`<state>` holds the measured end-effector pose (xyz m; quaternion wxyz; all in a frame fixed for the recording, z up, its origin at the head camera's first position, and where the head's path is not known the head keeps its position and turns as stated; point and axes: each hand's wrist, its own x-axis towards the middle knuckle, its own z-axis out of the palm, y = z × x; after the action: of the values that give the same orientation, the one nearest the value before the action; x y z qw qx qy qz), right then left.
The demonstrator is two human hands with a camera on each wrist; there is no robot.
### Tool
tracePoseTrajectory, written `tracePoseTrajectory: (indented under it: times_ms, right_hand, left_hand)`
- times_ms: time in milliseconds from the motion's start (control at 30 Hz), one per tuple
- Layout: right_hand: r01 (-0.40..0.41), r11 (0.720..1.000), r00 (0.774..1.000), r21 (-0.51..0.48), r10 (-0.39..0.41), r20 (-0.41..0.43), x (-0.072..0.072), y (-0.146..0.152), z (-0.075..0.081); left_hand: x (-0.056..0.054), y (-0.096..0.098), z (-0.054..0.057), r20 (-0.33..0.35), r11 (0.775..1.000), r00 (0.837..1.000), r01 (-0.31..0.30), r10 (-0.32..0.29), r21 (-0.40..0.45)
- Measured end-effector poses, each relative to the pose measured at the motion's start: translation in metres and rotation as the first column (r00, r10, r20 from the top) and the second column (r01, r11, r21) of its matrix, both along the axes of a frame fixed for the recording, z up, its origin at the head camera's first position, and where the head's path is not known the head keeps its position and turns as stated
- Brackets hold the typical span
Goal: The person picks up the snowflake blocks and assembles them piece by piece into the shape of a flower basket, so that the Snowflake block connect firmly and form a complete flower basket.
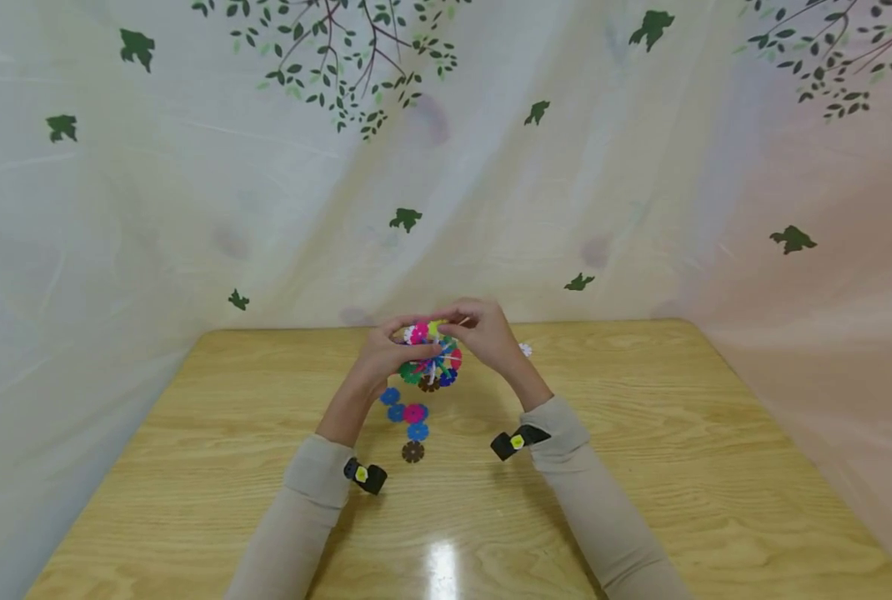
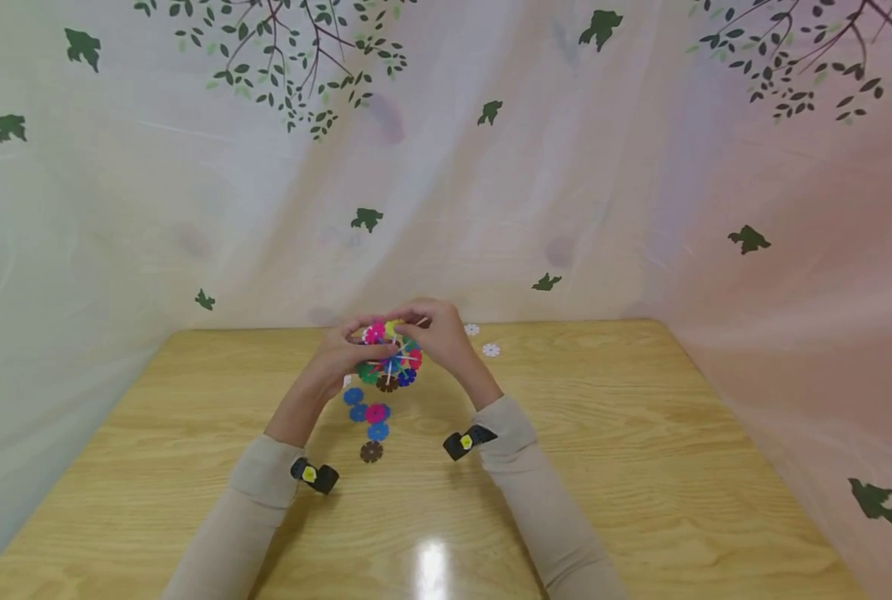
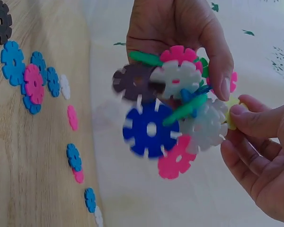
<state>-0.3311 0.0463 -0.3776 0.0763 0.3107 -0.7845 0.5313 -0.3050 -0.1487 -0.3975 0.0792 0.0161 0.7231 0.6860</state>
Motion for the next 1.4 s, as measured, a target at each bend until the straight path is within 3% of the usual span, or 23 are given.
tracePoseTrajectory:
  times_ms: [133,267,400,600,700,867,1100,1267,1400]
  right_hand:
    - [-0.007,0.999,1.000,0.040,0.007,-0.001,0.002,-0.001,0.003]
    - [0.018,0.998,1.000,0.059,-0.017,-0.016,0.005,0.000,0.008]
    - [0.020,0.996,1.000,0.083,-0.019,-0.012,0.008,0.004,0.008]
    - [-0.134,0.969,0.991,0.208,0.131,0.029,0.015,0.007,-0.001]
    - [-0.241,0.929,0.970,0.282,0.235,0.056,0.019,0.006,-0.009]
    - [-0.385,0.837,0.922,0.388,0.371,0.113,0.024,-0.001,-0.023]
    - [-0.525,0.719,0.850,0.455,0.463,0.251,0.032,-0.014,-0.051]
    - [-0.538,0.634,0.839,0.556,0.469,0.276,0.039,-0.023,-0.066]
    - [-0.521,0.596,0.843,0.612,0.469,0.261,0.043,-0.027,-0.066]
  left_hand:
    - [0.000,0.000,0.001,0.003,0.999,0.999,0.044,-0.044,0.011]
    - [-0.001,-0.002,0.002,0.001,1.000,1.000,0.022,-0.022,-0.013]
    - [-0.003,-0.009,0.004,-0.014,1.000,1.000,-0.012,0.013,0.020]
    - [-0.005,-0.021,0.006,0.016,0.992,0.998,-0.066,0.064,0.106]
    - [-0.005,-0.025,0.008,0.017,0.988,0.997,-0.080,0.078,0.131]
    - [-0.007,-0.028,0.010,0.006,0.986,0.997,-0.083,0.083,0.147]
    - [-0.008,-0.030,0.011,0.001,0.982,0.998,-0.066,0.067,0.177]
    - [-0.007,-0.030,0.011,0.023,0.977,0.999,-0.042,0.038,0.211]
    - [-0.007,-0.030,0.008,0.032,0.978,0.999,-0.021,0.014,0.207]
